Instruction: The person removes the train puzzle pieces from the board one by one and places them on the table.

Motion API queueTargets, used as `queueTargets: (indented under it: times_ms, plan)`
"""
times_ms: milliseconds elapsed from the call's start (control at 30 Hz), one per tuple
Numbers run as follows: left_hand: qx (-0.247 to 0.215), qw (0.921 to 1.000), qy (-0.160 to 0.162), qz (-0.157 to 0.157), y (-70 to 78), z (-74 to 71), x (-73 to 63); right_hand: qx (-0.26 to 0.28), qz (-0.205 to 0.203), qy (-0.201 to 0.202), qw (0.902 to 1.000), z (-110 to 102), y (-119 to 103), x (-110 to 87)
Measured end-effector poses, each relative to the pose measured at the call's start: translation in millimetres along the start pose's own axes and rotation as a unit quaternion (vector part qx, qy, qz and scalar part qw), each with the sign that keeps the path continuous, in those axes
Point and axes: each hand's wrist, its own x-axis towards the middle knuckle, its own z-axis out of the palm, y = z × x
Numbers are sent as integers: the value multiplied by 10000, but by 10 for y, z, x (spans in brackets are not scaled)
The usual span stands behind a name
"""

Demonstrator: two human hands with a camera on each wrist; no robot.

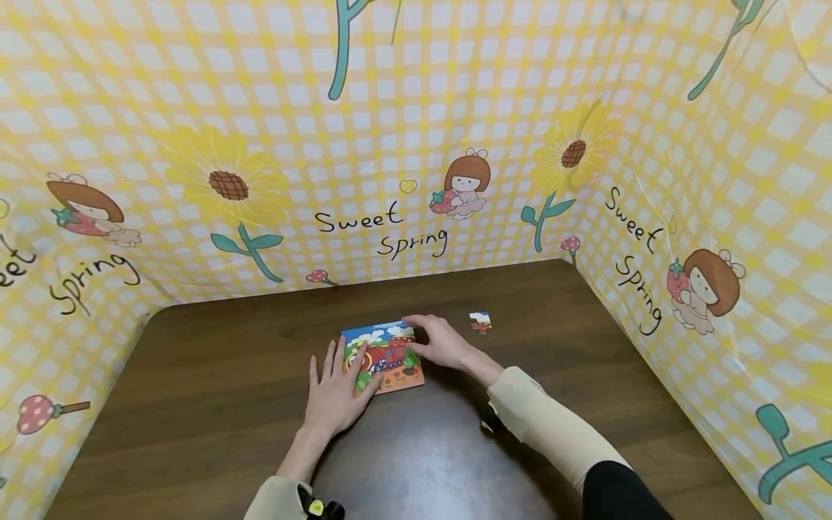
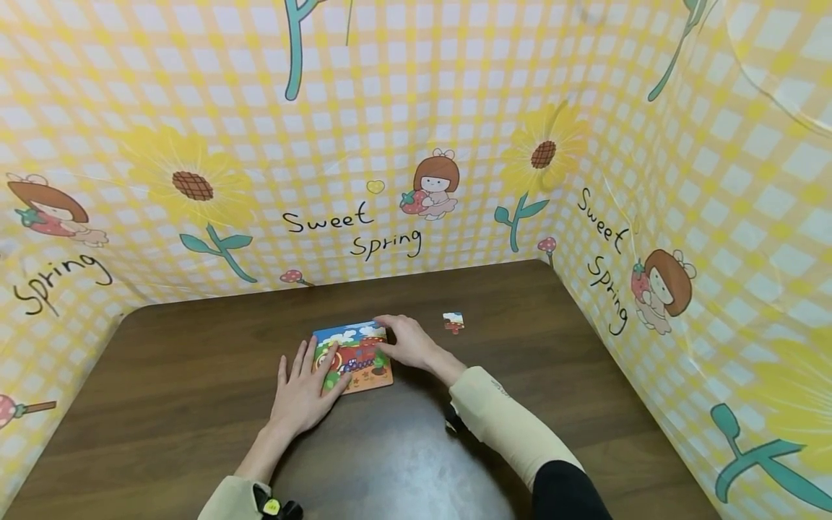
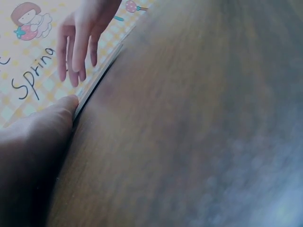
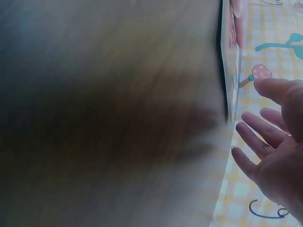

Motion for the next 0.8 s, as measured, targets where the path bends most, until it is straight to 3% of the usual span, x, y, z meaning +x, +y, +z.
queueTargets:
  times_ms: [367, 567, 800]
  plan:
    - [6, 10000, -26, 50, -47, 50, 18, 85, 41, 54, 9999, 133, -70, 122]
    - [79, 10000, -37, -20, -41, 41, 12, 539, 168, 78, 9984, 183, -151, 181]
    - [17, 9999, -66, -83, 12, -27, -1, 179, 393, 333, 9985, 234, -193, 197]
